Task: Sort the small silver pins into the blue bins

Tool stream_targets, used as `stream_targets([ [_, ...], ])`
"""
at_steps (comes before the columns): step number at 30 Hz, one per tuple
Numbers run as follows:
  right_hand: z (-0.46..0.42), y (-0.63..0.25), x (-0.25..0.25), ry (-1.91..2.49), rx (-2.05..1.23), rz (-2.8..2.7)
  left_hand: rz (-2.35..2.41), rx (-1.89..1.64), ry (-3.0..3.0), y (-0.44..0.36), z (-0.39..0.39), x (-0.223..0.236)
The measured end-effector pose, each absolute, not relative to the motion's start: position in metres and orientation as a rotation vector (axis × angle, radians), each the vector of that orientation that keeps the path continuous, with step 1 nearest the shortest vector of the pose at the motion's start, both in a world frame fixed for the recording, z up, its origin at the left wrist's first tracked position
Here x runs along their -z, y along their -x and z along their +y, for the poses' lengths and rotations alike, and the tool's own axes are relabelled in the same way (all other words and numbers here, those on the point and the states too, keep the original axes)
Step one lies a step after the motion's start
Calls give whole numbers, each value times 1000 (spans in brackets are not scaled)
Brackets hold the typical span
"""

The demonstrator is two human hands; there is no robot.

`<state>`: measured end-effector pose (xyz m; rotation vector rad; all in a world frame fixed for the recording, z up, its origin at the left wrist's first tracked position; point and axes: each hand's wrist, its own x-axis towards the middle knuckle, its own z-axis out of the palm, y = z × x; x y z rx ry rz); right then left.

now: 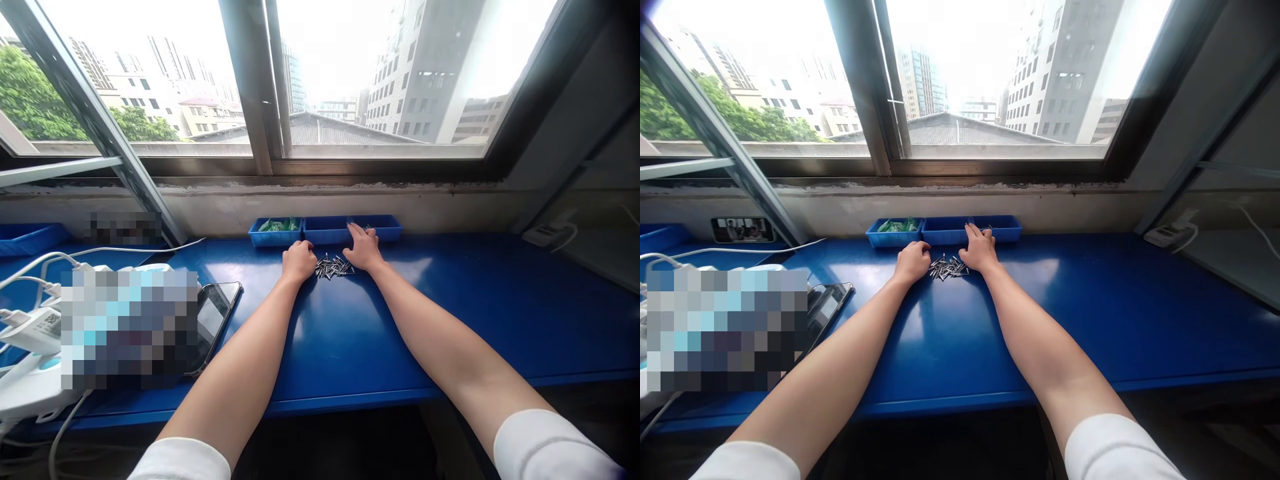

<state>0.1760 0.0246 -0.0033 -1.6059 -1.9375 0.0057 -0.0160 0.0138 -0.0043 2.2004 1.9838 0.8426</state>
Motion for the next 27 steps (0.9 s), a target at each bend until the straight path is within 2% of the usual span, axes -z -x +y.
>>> stream_targets([
  [9, 31, -175, 11, 1613, -48, -1995, 1963, -779, -2242, 15, 14, 5],
  [14, 28, -174, 8, 1441, 23, -1846, 1921, -775, -2262, 15, 13, 4],
  [22, 27, -172, 7, 1447, -373, -1910, 1893, -767, -2305, 14, 13, 3],
  [27, 30, -172, 8, 1460, -387, -1970, 1881, -753, -2321, 14, 12, 3],
])
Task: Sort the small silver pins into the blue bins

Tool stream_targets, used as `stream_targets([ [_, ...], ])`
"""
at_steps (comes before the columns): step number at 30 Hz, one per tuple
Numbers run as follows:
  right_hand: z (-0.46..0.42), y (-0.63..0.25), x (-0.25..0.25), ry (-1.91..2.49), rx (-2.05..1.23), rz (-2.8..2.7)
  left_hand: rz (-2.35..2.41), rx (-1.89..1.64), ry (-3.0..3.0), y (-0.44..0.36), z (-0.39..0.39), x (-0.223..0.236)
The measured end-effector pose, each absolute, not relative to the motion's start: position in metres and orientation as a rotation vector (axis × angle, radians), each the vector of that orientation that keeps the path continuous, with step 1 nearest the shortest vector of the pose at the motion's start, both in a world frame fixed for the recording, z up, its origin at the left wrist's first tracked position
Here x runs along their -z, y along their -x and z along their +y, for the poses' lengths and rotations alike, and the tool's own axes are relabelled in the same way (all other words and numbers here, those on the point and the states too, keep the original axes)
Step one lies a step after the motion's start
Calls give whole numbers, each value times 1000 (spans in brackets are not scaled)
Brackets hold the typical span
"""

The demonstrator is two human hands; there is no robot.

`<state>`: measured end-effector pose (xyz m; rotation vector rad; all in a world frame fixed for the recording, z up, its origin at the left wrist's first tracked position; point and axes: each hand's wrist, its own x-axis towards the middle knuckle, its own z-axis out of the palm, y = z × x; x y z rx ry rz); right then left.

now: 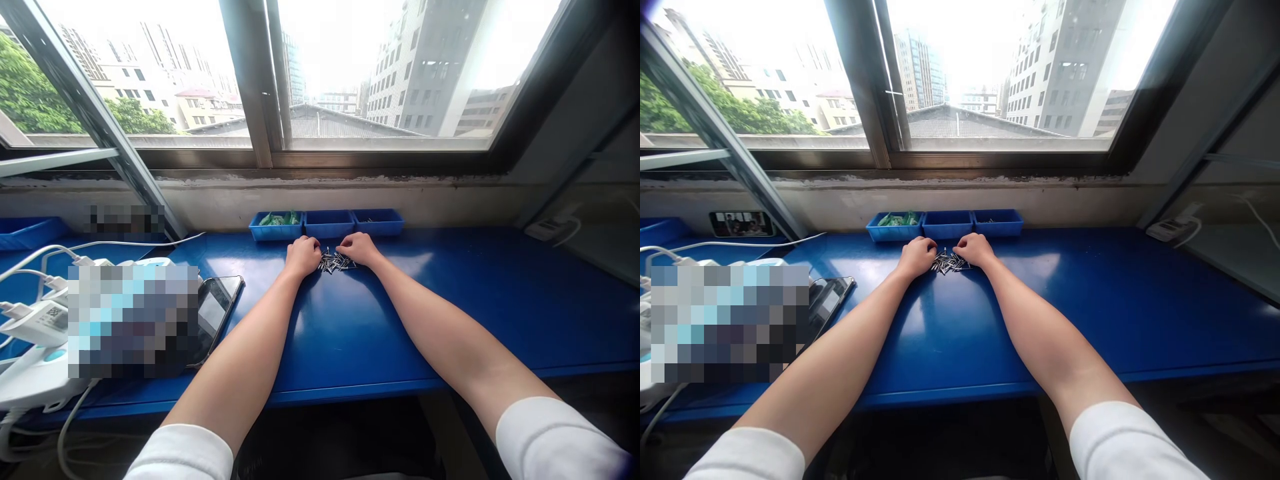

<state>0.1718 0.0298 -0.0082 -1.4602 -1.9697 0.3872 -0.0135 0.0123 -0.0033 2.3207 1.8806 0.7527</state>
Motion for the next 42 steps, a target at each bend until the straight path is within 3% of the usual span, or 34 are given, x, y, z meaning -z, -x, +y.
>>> stream_targets([
  [26, 21, -172, 1, 1567, -381, -2008, 1885, -708, -2355, 13, 10, 2],
  [35, 25, -177, 5, 1165, -556, -1865, 1605, -1061, -2423, 9, 8, 2],
  [42, 19, -171, -3, 1032, -763, -1840, 1470, -1083, -2532, 3, 2, -2],
])
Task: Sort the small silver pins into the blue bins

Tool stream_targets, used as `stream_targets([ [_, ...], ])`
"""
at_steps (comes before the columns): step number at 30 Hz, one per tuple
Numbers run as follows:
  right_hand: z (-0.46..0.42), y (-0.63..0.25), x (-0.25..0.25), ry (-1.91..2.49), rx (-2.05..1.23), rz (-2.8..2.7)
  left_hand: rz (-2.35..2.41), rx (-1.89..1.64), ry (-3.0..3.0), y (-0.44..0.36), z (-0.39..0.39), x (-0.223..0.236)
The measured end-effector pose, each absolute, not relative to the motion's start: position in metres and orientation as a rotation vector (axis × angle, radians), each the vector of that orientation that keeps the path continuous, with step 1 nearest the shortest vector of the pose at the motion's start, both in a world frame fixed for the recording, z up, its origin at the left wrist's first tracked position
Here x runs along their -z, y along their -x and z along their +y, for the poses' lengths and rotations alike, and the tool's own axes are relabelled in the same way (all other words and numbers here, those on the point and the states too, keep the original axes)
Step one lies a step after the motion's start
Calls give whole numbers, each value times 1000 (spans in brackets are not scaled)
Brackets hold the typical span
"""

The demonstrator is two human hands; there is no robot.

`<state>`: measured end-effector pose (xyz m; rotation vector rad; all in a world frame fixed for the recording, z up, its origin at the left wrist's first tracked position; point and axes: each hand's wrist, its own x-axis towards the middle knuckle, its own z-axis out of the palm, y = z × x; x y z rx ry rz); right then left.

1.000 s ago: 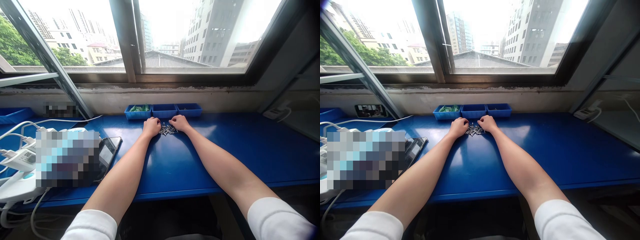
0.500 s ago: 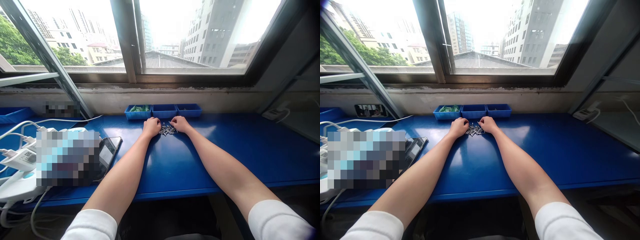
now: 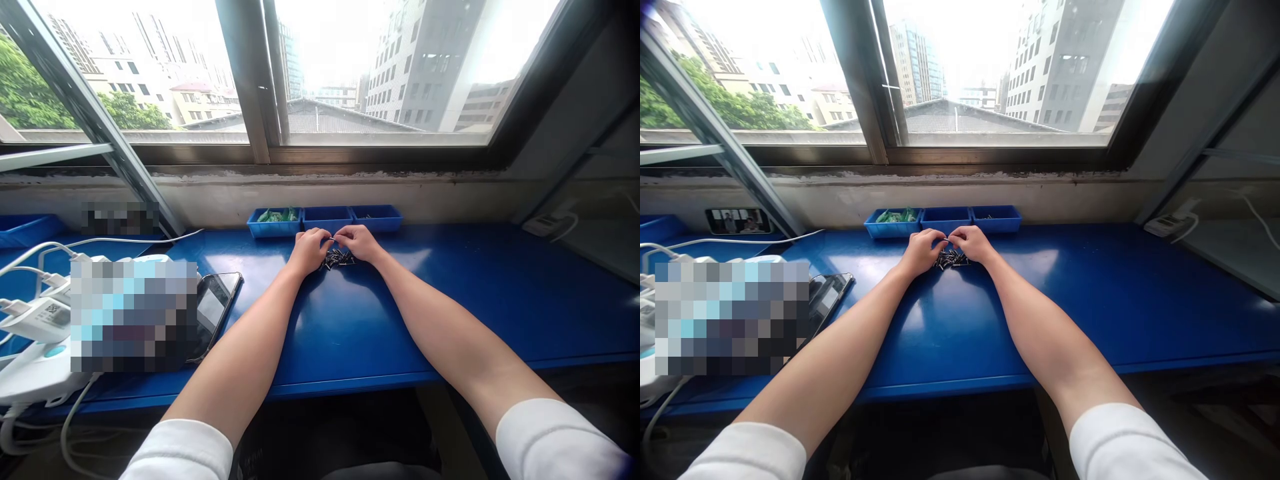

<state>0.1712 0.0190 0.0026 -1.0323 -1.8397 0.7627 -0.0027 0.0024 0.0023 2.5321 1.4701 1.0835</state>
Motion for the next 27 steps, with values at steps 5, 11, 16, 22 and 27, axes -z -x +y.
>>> stream_targets([
  [5, 17, -171, -2, 1000, -858, -1752, 1537, -1037, -2521, 4, 2, -3],
  [11, 16, -176, -3, 966, -973, -1587, 1586, -1026, -2472, 6, 4, -3],
  [16, 15, -179, -5, 944, -1051, -1543, 1599, -1014, -2440, 7, 4, -3],
  [22, 18, -179, -2, 980, -934, -1572, 1682, -1009, -2381, 7, 6, -3],
  [27, 17, -176, 0, 1255, -298, -1714, 1854, -989, -2257, 11, 8, -3],
])
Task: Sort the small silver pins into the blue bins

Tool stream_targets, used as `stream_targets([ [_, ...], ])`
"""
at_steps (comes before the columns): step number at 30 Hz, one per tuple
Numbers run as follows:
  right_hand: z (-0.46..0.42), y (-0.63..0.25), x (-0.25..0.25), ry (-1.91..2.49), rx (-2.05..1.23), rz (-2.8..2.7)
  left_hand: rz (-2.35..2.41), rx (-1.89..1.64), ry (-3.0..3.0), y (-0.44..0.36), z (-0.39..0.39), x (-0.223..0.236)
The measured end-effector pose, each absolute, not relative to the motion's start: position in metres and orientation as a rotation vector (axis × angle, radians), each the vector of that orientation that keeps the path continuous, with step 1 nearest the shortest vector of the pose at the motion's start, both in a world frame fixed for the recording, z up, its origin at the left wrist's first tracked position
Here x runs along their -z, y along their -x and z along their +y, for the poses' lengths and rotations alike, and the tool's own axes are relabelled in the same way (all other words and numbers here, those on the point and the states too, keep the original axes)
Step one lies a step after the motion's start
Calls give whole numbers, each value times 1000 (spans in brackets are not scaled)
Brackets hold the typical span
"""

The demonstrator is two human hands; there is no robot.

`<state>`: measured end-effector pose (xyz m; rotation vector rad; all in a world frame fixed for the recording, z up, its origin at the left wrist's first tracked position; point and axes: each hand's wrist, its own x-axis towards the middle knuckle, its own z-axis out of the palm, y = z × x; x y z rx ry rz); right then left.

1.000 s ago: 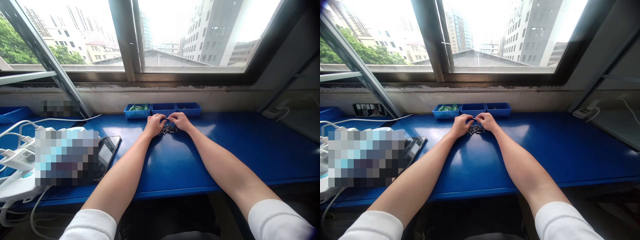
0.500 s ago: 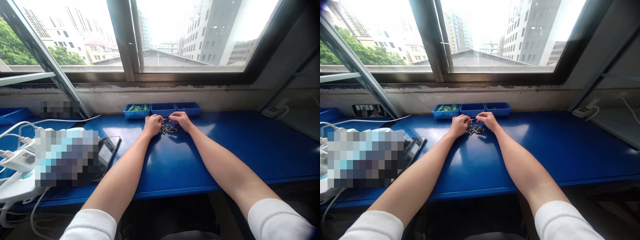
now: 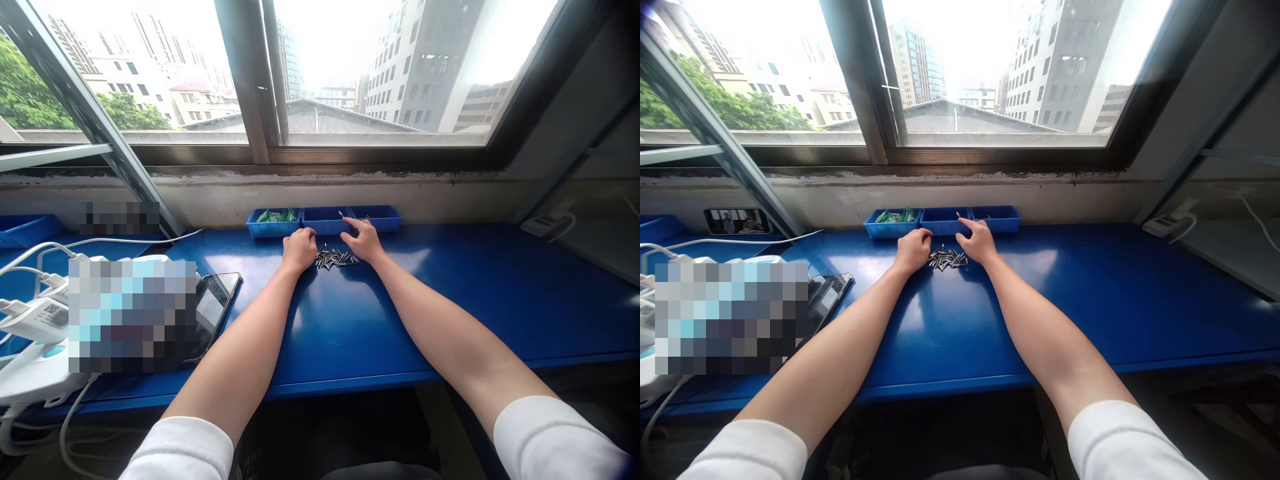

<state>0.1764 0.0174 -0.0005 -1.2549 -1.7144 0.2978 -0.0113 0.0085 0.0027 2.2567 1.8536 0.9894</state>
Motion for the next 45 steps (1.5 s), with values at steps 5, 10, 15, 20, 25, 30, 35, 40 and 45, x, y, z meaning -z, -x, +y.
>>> stream_targets([
  [5, 15, -169, 1, 1568, 20, -1914, 1868, -948, -2245, 14, 12, 1],
  [10, 19, -167, 2, 1723, 39, -1975, 1861, -905, -2266, 13, 12, 2],
  [15, 20, -168, 2, 1730, 54, -1990, 1872, -871, -2270, 12, 12, 2],
  [20, 21, -175, 1, 1769, 95, -1911, 1864, -862, -2284, 13, 13, 4],
  [25, 24, -186, 3, 1884, 71, -1849, 1858, -826, -2294, 14, 13, 4],
  [30, 23, -188, 2, 1889, 64, -1871, 1866, -804, -2316, 13, 11, 3],
  [35, 23, -188, 2, 1896, 76, -1862, 1870, -779, -2318, 14, 11, 3],
  [40, 21, -187, 2, 1922, 80, -1841, 1856, -777, -2324, 14, 14, 5],
  [45, 21, -188, 3, 1925, 78, -1858, 1849, -765, -2325, 13, 13, 4],
])
